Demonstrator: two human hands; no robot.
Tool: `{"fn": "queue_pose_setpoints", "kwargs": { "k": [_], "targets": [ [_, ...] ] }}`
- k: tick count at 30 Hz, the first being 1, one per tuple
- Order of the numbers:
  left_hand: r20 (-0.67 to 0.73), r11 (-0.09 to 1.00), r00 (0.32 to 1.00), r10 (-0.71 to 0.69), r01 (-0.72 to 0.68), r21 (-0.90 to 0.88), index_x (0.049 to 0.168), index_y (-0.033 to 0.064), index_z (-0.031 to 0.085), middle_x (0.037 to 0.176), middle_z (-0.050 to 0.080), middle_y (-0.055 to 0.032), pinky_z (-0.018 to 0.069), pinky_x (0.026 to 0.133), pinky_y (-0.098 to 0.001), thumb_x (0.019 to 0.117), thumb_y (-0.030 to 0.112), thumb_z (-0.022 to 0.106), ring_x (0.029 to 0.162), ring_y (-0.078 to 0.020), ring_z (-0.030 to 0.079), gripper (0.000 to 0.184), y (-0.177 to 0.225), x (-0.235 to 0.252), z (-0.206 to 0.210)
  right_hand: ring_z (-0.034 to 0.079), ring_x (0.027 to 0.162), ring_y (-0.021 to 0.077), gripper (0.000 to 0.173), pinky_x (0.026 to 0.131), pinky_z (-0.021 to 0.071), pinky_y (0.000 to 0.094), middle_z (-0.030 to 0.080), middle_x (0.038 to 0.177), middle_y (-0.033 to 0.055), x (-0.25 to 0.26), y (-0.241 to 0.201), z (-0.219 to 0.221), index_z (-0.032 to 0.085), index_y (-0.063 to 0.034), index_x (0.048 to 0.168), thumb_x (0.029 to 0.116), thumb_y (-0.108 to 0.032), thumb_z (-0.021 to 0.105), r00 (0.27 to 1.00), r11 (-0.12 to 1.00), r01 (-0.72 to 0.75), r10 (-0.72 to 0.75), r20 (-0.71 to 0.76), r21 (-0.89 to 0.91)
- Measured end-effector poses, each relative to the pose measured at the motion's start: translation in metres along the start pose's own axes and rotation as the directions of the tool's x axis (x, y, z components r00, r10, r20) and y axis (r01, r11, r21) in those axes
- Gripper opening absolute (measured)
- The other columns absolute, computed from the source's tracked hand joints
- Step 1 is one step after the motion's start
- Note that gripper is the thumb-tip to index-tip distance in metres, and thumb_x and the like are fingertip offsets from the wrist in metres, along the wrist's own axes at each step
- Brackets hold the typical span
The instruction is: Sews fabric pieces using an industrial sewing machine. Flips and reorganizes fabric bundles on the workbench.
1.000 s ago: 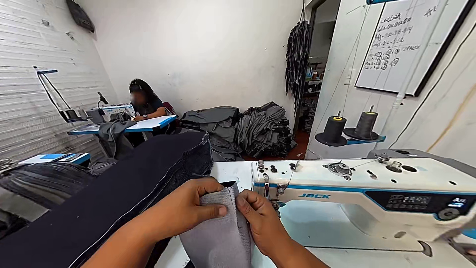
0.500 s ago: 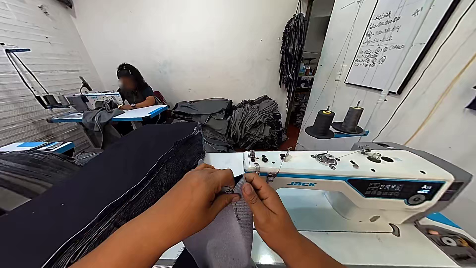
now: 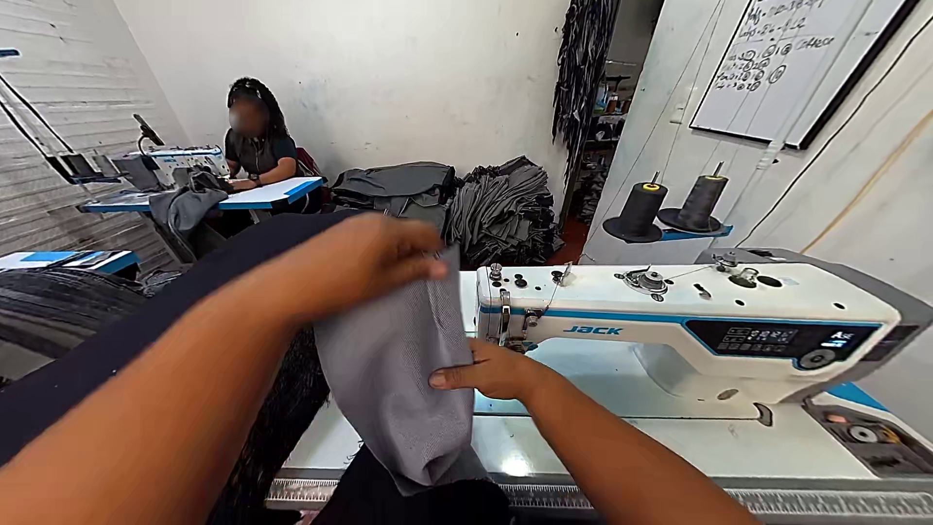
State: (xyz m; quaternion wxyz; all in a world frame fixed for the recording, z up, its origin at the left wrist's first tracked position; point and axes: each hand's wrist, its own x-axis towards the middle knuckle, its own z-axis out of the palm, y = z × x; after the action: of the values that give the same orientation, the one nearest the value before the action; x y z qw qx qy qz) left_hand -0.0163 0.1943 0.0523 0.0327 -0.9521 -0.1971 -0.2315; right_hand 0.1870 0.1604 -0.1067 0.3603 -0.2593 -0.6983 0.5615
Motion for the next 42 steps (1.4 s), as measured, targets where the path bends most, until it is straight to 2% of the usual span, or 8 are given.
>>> {"fn": "queue_pose_setpoints", "kwargs": {
  "k": [5, 7, 11, 13, 15, 17, 20, 42],
  "targets": [
    [0.506, 0.881, 0.770, -0.389, 0.471, -0.040, 0.104, -0.0054, 0.073, 0.100, 0.071, -0.0240, 0.0493, 0.096, -0.0618, 0.1026, 0.019, 0.064, 0.101, -0.0393, 0.068, 0.026, -0.091, -0.008, 0.121, 0.068, 0.087, 0.0036, 0.039, 0.081, 0.0575, 0.0273, 0.070, 0.092, -0.0056, -0.048, 0.076, 0.075, 0.060, -0.0135, 0.112, 0.1111, -0.030, 0.025, 0.865, 0.759, -0.415, 0.500, -0.041, 0.503],
    [0.705, 0.876, 0.628, -0.329, 0.482, -0.021, 0.112, -0.0068, 0.071, 0.115, 0.069, -0.0277, 0.0435, 0.104, -0.0660, 0.1039, 0.025, 0.062, 0.116, -0.0447, 0.063, 0.034, -0.078, -0.033, 0.208, 0.064, 0.089, 0.0087, 0.036, 0.084, 0.0535, 0.0327, 0.068, 0.097, 0.0033, -0.080, 0.101, 0.089, 0.063, -0.0014, 0.115, 0.1101, -0.026, 0.038, 0.754, 0.724, -0.618, 0.657, -0.031, 0.307],
    [0.716, 0.773, 0.597, -0.361, 0.622, -0.129, 0.117, -0.0048, 0.068, 0.119, 0.067, -0.0225, 0.0453, 0.106, -0.0529, 0.1044, 0.030, 0.061, 0.117, -0.0361, 0.063, 0.037, -0.022, -0.040, 0.274, 0.067, 0.093, 0.0429, 0.068, 0.083, 0.0493, 0.0635, 0.067, 0.092, 0.0288, -0.107, 0.094, 0.052, 0.068, 0.0104, 0.092, 0.1027, -0.054, 0.052, 0.603, 0.486, -0.702, 0.794, -0.072, -0.520],
    [0.714, 0.726, 0.559, -0.422, 0.680, -0.103, 0.117, -0.0018, 0.068, 0.116, 0.068, -0.0199, 0.0466, 0.104, -0.0508, 0.1033, 0.032, 0.063, 0.115, -0.0334, 0.064, 0.037, -0.011, -0.028, 0.279, 0.067, 0.100, 0.0454, 0.059, 0.087, 0.0491, 0.0642, 0.070, 0.098, 0.0272, -0.108, 0.083, 0.034, 0.071, 0.0055, 0.097, 0.1017, -0.052, 0.055, 0.744, 0.438, -0.606, 0.606, -0.280, -0.663],
    [0.709, 0.704, 0.518, -0.478, 0.709, -0.043, 0.117, 0.0008, 0.069, 0.116, 0.069, -0.0184, 0.0463, 0.104, -0.0524, 0.1031, 0.035, 0.063, 0.115, -0.0328, 0.065, 0.038, -0.006, -0.021, 0.283, 0.057, 0.127, 0.0392, 0.049, 0.105, 0.0420, 0.0600, 0.066, 0.131, 0.0160, -0.099, 0.092, 0.018, 0.070, -0.0049, 0.126, 0.1029, -0.045, 0.055, 0.838, 0.428, -0.530, 0.397, -0.374, -0.732],
    [0.649, 0.695, 0.538, -0.538, 0.718, -0.019, 0.119, 0.0035, 0.070, 0.119, 0.070, -0.0160, 0.0423, 0.107, -0.0522, 0.1044, 0.038, 0.060, 0.117, -0.0314, 0.064, 0.039, -0.002, -0.023, 0.290, 0.027, 0.154, 0.0348, 0.062, 0.121, 0.0152, 0.0661, 0.042, 0.162, 0.0024, -0.090, 0.108, 0.002, 0.051, -0.0173, 0.152, 0.1029, -0.055, 0.050, 0.814, 0.383, -0.546, 0.452, -0.364, -0.745],
    [0.482, 0.707, 0.661, -0.576, 0.698, -0.114, 0.117, 0.0034, 0.072, 0.120, 0.071, -0.0144, 0.0412, 0.107, -0.0514, 0.1056, 0.036, 0.056, 0.119, -0.0304, 0.063, 0.038, -0.011, -0.036, 0.309, 0.015, 0.158, 0.0324, 0.067, 0.120, -0.0012, 0.0715, 0.037, 0.165, -0.0047, -0.085, 0.127, -0.011, 0.049, -0.0237, 0.154, 0.0992, -0.062, 0.050, 0.807, 0.412, -0.573, 0.435, -0.400, -0.708],
    [0.525, 0.814, 0.719, -0.456, 0.575, -0.081, 0.118, -0.0036, 0.070, 0.123, 0.068, -0.0198, 0.0395, 0.108, -0.0506, 0.1086, 0.033, 0.048, 0.123, -0.0343, 0.061, 0.043, -0.037, -0.017, 0.310, 0.037, 0.149, 0.0399, 0.069, 0.117, 0.0128, 0.0753, 0.055, 0.152, 0.0036, -0.075, 0.147, -0.015, 0.064, -0.0196, 0.142, 0.0927, -0.068, 0.056, 0.845, 0.426, -0.533, 0.232, -0.482, -0.731]
  ]
}}
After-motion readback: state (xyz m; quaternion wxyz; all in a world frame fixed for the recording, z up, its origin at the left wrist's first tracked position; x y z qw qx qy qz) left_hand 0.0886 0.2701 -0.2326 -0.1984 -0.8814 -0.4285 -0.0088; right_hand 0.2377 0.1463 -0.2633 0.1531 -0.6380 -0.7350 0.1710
